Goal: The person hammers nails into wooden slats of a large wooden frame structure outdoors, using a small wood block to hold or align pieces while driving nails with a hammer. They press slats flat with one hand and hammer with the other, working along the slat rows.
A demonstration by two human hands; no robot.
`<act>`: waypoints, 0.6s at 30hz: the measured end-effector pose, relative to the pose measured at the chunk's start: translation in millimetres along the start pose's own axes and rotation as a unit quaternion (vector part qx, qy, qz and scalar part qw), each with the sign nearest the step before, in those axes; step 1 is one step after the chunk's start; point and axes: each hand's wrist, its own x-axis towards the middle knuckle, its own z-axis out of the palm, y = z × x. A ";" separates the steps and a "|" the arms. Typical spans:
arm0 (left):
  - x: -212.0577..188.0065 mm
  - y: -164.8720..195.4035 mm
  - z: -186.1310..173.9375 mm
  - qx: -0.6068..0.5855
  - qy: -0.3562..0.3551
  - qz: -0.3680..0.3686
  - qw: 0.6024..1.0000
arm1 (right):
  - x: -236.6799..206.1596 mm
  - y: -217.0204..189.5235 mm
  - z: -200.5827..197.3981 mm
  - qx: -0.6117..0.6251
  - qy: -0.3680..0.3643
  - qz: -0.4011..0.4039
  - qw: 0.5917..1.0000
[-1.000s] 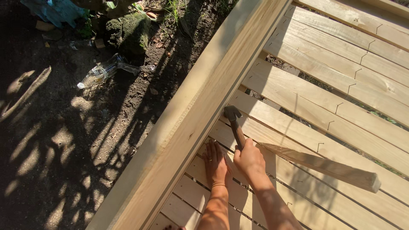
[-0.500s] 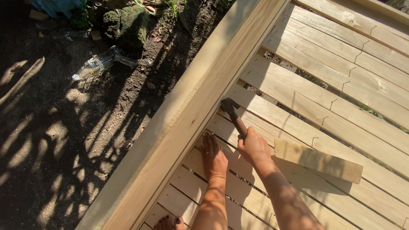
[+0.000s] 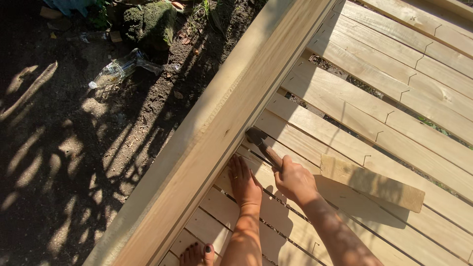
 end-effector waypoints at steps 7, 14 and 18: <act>0.4 5.7 -4.5 0.000 -0.003 -0.006 1.000 | -3.5 5.5 2.8 0.017 -0.029 0.047 0.998; 6.1 37.8 -15.0 0.024 -0.022 -0.033 0.999 | 0.1 53.2 -40.3 0.038 -0.048 -0.010 0.998; -5.4 137.1 -16.1 -0.103 -0.028 0.155 0.982 | -35.4 146.1 -112.4 0.175 -0.083 0.173 0.966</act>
